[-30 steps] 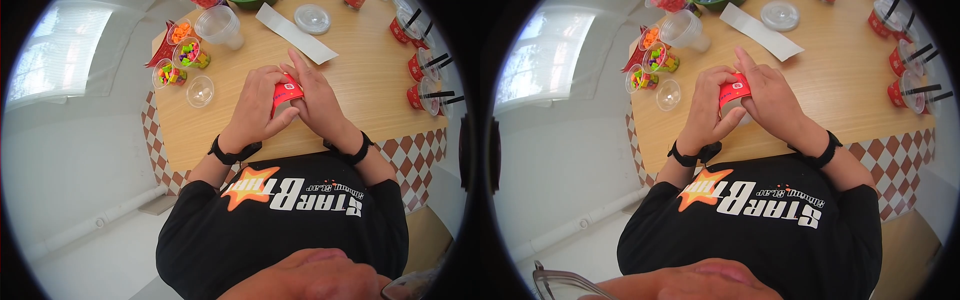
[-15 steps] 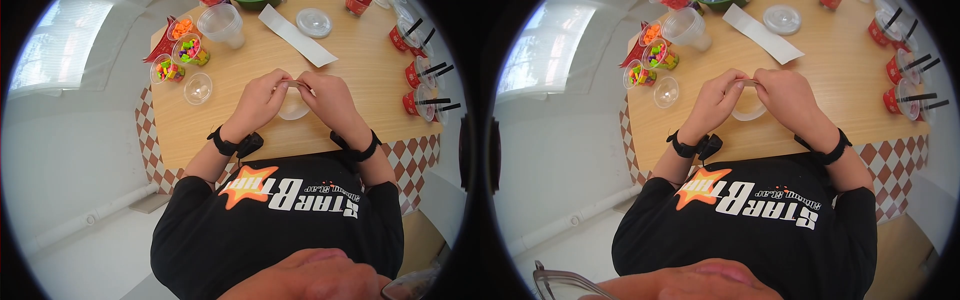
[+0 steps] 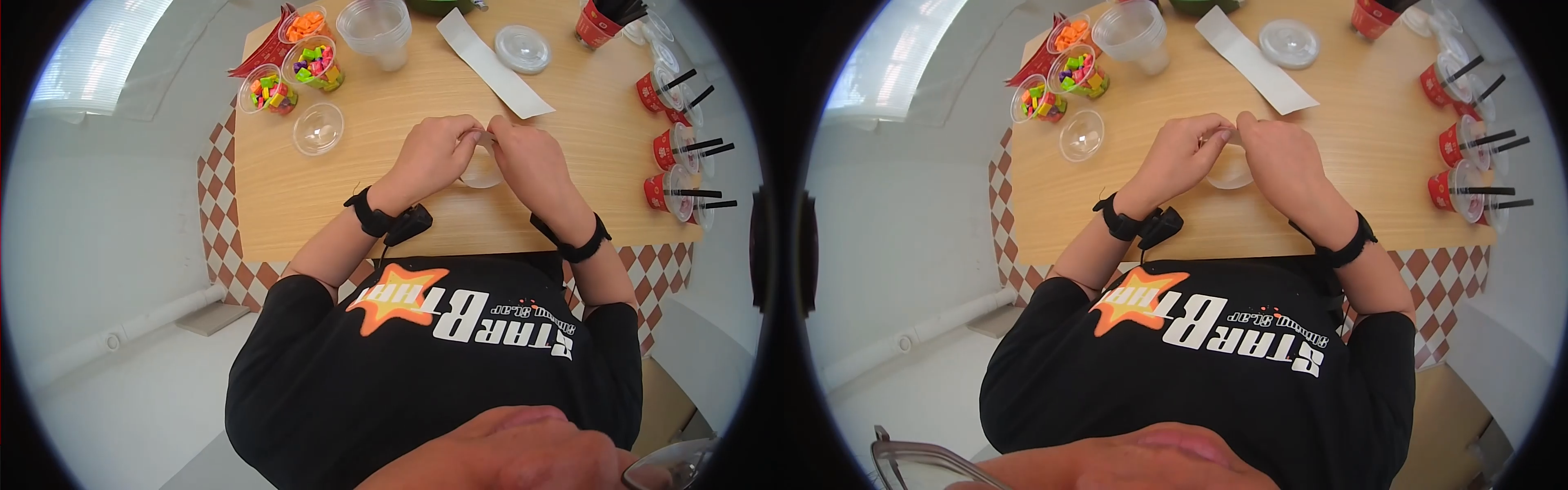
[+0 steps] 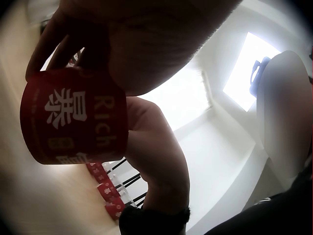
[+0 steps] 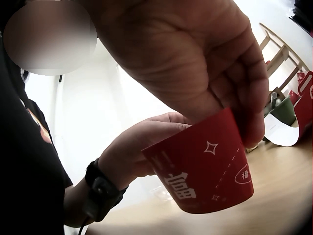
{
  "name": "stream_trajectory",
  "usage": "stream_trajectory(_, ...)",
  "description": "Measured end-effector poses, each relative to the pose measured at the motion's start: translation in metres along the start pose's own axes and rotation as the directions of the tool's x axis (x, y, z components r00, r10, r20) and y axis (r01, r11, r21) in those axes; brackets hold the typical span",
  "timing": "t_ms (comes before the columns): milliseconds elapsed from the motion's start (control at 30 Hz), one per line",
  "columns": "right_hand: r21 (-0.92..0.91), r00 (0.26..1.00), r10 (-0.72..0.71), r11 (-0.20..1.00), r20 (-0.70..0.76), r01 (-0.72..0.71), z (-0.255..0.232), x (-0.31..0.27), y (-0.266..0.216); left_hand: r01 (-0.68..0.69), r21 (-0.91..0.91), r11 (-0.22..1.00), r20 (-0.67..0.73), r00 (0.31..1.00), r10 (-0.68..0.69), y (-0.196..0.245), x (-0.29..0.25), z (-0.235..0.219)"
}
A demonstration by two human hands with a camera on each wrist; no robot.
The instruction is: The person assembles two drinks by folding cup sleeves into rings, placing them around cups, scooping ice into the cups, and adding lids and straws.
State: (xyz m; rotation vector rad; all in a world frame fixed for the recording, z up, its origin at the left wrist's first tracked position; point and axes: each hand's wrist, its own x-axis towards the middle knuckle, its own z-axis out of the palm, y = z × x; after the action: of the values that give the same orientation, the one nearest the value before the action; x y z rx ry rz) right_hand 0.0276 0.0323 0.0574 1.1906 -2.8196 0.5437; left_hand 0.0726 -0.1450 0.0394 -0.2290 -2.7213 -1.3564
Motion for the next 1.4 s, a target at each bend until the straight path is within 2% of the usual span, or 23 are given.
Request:
stream_trajectory(167,-0.061,0.998,-0.053,0.997,0.017,0.054,0.005,0.003,0.003,0.031,-0.001,1.000,0.013,0.999,-0.031,-0.005,-0.001,0.002)
stream_trajectory(367,-0.107,0.998,-0.059,0.992,0.026,0.061,0.006,0.009,0.001,0.058,-0.097,0.994,0.052,0.997,-0.053,-0.015,0.000,0.007)
stream_trajectory(467,-0.119,0.998,-0.044,0.992,0.043,0.049,0.007,0.013,0.002,-0.002,-0.120,0.993,-0.053,0.999,-0.004,-0.020,-0.001,0.013)
stream_trajectory(533,-0.119,0.997,-0.031,0.992,0.068,0.039,0.003,0.017,0.004,0.036,-0.134,0.990,-0.061,0.997,-0.044,-0.020,-0.002,0.010)
stream_trajectory(600,0.152,1.000,-0.027,0.988,-0.010,0.028,-0.004,0.026,0.012,0.074,-0.148,0.986,-0.075,0.993,-0.086,-0.025,-0.001,0.009)
stream_trajectory(633,0.144,0.999,-0.040,0.989,-0.008,0.040,-0.010,0.033,0.013,0.057,-0.153,0.987,-0.098,0.993,-0.073,-0.035,0.000,0.012)
stream_trajectory(700,0.217,0.992,-0.008,0.976,-0.128,0.036,-0.022,0.051,0.011,0.040,-0.157,0.987,-0.132,0.989,-0.061,-0.041,0.000,0.011)
stream_trajectory(733,0.211,0.992,-0.021,0.976,-0.127,0.047,-0.026,0.062,0.011,0.133,-0.345,0.929,-0.065,0.984,-0.164,-0.042,0.001,0.011)
stream_trajectory(767,0.208,0.977,-0.106,0.967,-0.187,0.144,-0.029,0.075,0.010,0.224,-0.514,0.828,0.021,0.968,-0.249,-0.042,0.002,0.011)
stream_trajectory(800,0.200,0.951,-0.189,0.950,-0.246,0.240,-0.030,0.088,0.009,0.217,-0.517,0.828,0.008,0.969,-0.248,-0.042,0.003,0.011)
stream_trajectory(867,0.168,0.942,-0.234,0.946,-0.240,0.277,-0.026,0.112,0.004,0.173,-0.644,0.745,-0.014,0.971,-0.237,-0.046,0.005,0.018)
stream_trajectory(900,0.136,0.909,-0.316,0.922,-0.273,0.361,-0.022,0.124,-0.001,0.166,-0.648,0.744,-0.024,0.971,-0.237,-0.051,0.007,0.022)
stream_trajectory(933,0.103,0.867,-0.395,0.891,-0.303,0.442,-0.019,0.135,-0.005,0.136,-0.724,0.676,-0.025,0.975,-0.223,-0.058,0.009,0.027)
stream_trajectory(967,0.100,0.864,-0.404,0.888,-0.300,0.449,-0.015,0.147,-0.007,0.106,-0.792,0.601,-0.026,0.978,-0.208,-0.063,0.009,0.029)
stream_trajectory(1033,0.008,0.829,-0.483,0.863,-0.283,0.505,-0.004,0.165,-0.009,0.131,-0.806,0.578,0.005,0.977,-0.215,-0.067,0.009,0.029)
stream_trajectory(1100,0.008,0.836,-0.489,0.862,-0.247,0.507,0.004,0.176,-0.007,0.156,-0.817,0.555,0.037,0.975,-0.220,-0.070,0.009,0.028)
stream_trajectory(1167,0.006,0.845,-0.493,0.863,-0.208,0.505,0.006,0.182,-0.007,0.104,-0.758,0.644,0.027,0.991,-0.128,-0.067,0.009,0.026)
stream_trajectory(1200,0.041,0.849,-0.483,0.864,-0.217,0.502,0.006,0.183,-0.007,0.101,-0.760,0.642,0.022,0.991,-0.129,-0.065,0.008,0.024)
stream_trajectory(1267,0.076,0.851,-0.476,0.862,-0.222,0.502,0.005,0.185,-0.010,0.203,-0.740,0.641,0.122,0.978,-0.169,-0.061,0.006,0.019)
stream_trajectory(1333,0.119,0.908,-0.366,0.911,-0.203,0.394,0.002,0.182,-0.015,0.208,-0.771,0.602,0.130,0.977,-0.171,-0.062,0.004,0.020)
stream_trajectory(1400,0.171,0.914,-0.330,0.912,-0.236,0.373,-0.001,0.180,-0.018,0.212,-0.797,0.565,0.139,0.976,-0.170,-0.062,0.004,0.019)
